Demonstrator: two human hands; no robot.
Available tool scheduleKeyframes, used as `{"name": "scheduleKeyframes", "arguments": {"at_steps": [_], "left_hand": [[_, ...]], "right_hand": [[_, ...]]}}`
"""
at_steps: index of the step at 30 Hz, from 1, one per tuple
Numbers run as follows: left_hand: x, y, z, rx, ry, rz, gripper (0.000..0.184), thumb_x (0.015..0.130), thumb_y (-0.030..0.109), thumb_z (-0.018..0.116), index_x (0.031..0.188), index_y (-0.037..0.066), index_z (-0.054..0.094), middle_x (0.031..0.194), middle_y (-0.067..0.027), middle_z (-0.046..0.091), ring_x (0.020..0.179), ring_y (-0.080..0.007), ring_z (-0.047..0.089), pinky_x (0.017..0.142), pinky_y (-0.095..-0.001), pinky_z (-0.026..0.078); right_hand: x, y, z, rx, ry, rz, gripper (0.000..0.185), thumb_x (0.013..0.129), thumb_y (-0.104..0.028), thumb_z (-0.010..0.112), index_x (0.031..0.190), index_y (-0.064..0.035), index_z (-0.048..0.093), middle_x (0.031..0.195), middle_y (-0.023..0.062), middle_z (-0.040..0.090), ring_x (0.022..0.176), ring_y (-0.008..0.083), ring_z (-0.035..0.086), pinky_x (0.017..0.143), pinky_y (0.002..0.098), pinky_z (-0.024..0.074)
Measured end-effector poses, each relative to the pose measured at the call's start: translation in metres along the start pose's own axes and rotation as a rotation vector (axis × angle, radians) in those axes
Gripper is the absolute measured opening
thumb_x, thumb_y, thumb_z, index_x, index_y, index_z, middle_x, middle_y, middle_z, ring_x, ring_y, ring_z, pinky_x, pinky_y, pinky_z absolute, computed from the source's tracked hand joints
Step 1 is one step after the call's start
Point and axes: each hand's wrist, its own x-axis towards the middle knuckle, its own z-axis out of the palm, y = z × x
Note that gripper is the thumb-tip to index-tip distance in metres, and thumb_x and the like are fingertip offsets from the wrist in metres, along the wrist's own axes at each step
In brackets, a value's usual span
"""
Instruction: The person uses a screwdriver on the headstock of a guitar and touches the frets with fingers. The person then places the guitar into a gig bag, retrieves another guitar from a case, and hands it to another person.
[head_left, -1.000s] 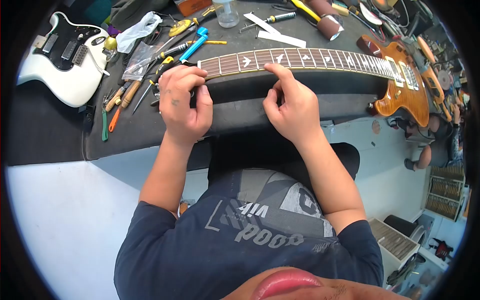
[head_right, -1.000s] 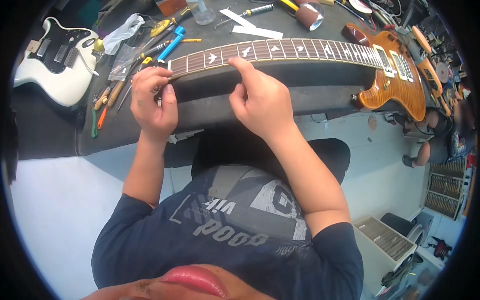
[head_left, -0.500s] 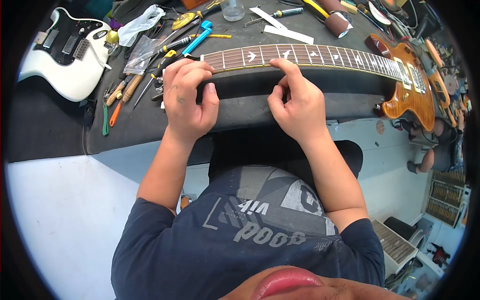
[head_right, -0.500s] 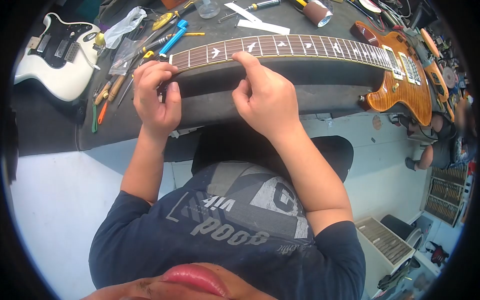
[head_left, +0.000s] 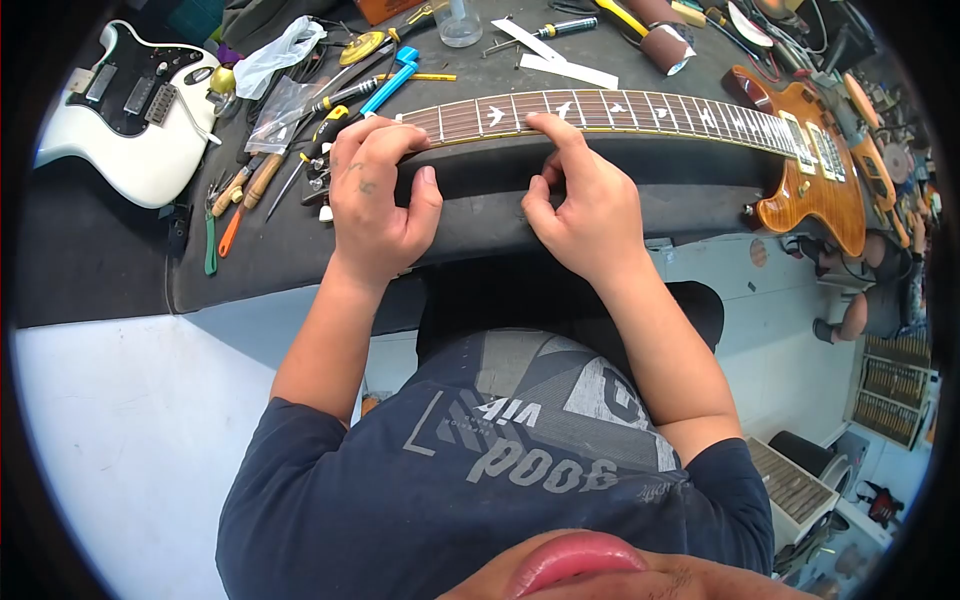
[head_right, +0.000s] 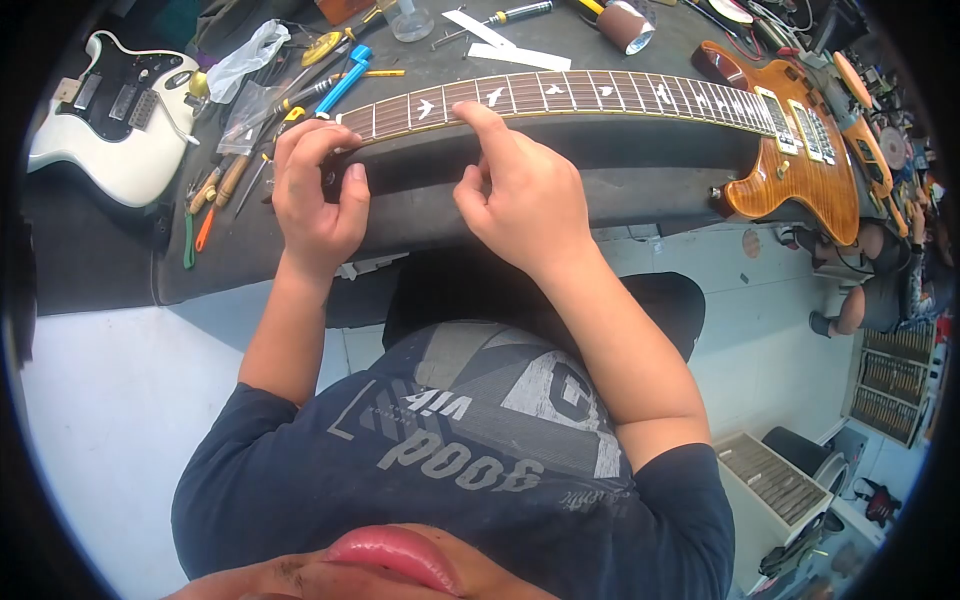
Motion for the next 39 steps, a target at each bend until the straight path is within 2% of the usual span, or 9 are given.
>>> {"name": "scheduleKeyframes", "arguments": {"at_steps": [3, 6, 9, 12, 24, 32, 33, 36, 39], "left_hand": [[0.0014, -0.0011, 0.0037, -0.009, 0.073, 0.014, 0.043, 0.083, -0.003, 0.066, 0.126, 0.001, 0.062, 0.116, -0.0166, 0.069, 0.114, -0.0333, 0.064, 0.097, -0.0422, 0.055], [0.0039, 0.0061, 0.0022, 0.051, 0.035, -0.052, 0.049, 0.077, 0.001, 0.071, 0.125, 0.003, 0.063, 0.107, -0.0106, 0.073, 0.112, -0.0335, 0.063, 0.099, -0.0459, 0.046], [-0.0003, 0.003, 0.006, -0.04, 0.094, -0.085, 0.049, 0.077, 0.003, 0.071, 0.125, 0.004, 0.063, 0.108, -0.0096, 0.074, 0.113, -0.0326, 0.063, 0.1, -0.0448, 0.044], [0.0012, 0.001, 0.0036, 0.025, 0.056, -0.026, 0.049, 0.078, 0.003, 0.071, 0.126, 0.005, 0.063, 0.108, -0.0089, 0.074, 0.114, -0.0322, 0.063, 0.1, -0.044, 0.043], [-0.0002, 0.0043, 0.0059, 0.014, 0.056, -0.094, 0.055, 0.076, 0.005, 0.072, 0.13, 0.004, 0.061, 0.11, -0.01, 0.072, 0.112, -0.0326, 0.063, 0.099, -0.0446, 0.043], [0.002, 0.0, 0.0071, 0.055, 0.085, -0.038, 0.058, 0.076, 0.006, 0.074, 0.133, 0.005, 0.061, 0.111, -0.0091, 0.072, 0.113, -0.032, 0.063, 0.098, -0.0444, 0.044], [0.0017, -0.001, 0.0082, 0.044, 0.113, -0.035, 0.059, 0.076, 0.006, 0.074, 0.133, 0.005, 0.061, 0.111, -0.0087, 0.072, 0.113, -0.0318, 0.063, 0.098, -0.0443, 0.044], [0.0034, 0.0031, 0.0041, 0.096, -0.002, -0.068, 0.059, 0.077, 0.007, 0.074, 0.134, 0.005, 0.061, 0.111, -0.008, 0.072, 0.114, -0.0313, 0.062, 0.097, -0.0438, 0.045], [0.0031, 0.0016, 0.0073, 0.06, 0.045, -0.053, 0.059, 0.077, 0.007, 0.074, 0.134, 0.005, 0.061, 0.111, -0.0078, 0.072, 0.115, -0.0312, 0.062, 0.097, -0.0438, 0.044]], "right_hand": [[0.0017, 0.0003, -0.0003, -0.023, -0.011, -0.003, 0.056, 0.083, -0.004, 0.071, 0.137, -0.0152, 0.061, 0.076, 0.0081, 0.067, 0.069, 0.029, 0.07, 0.065, 0.0418, 0.0562], [0.0024, -0.0002, 0.0007, -0.026, -0.017, 0.016, 0.056, 0.083, -0.005, 0.07, 0.137, -0.0153, 0.061, 0.076, 0.0082, 0.068, 0.069, 0.0293, 0.07, 0.065, 0.042, 0.0563], [0.0022, -0.0006, -0.0001, -0.026, -0.021, 0.027, 0.055, 0.083, -0.005, 0.07, 0.137, -0.0157, 0.061, 0.076, 0.0081, 0.068, 0.069, 0.0295, 0.07, 0.065, 0.042, 0.0564], [0.0025, -0.0011, -0.0005, -0.021, -0.021, 0.029, 0.055, 0.083, -0.005, 0.07, 0.137, -0.0161, 0.061, 0.075, 0.008, 0.068, 0.07, 0.0295, 0.07, 0.066, 0.042, 0.0563], [0.0032, -0.0015, 0.0017, -0.053, -0.023, 0.032, 0.059, 0.085, -0.009, 0.073, 0.142, -0.0179, 0.059, 0.078, 0.0064, 0.07, 0.071, 0.0268, 0.072, 0.067, 0.0404, 0.058], [0.0043, -0.0021, 0.0018, -0.062, -0.035, 0.051, 0.059, 0.085, -0.01, 0.072, 0.142, -0.0183, 0.059, 0.079, 0.0069, 0.071, 0.072, 0.0264, 0.073, 0.067, 0.04, 0.0583], [0.0042, -0.0013, 0.002, -0.061, -0.031, 0.046, 0.06, 0.085, -0.01, 0.072, 0.143, -0.0186, 0.059, 0.079, 0.0069, 0.07, 0.072, 0.0267, 0.072, 0.067, 0.0403, 0.0582], [0.0041, -0.0012, 0.0034, -0.075, -0.035, 0.043, 0.064, 0.085, -0.012, 0.073, 0.146, -0.0196, 0.057, 0.077, 0.007, 0.069, 0.07, 0.0278, 0.071, 0.066, 0.0413, 0.058], [0.0062, -0.0035, 0.0036, -0.134, -0.064, 0.046, 0.068, 0.084, -0.014, 0.073, 0.149, -0.0202, 0.054, 0.074, 0.0078, 0.067, 0.068, 0.0298, 0.07, 0.065, 0.0431, 0.0576]]}}
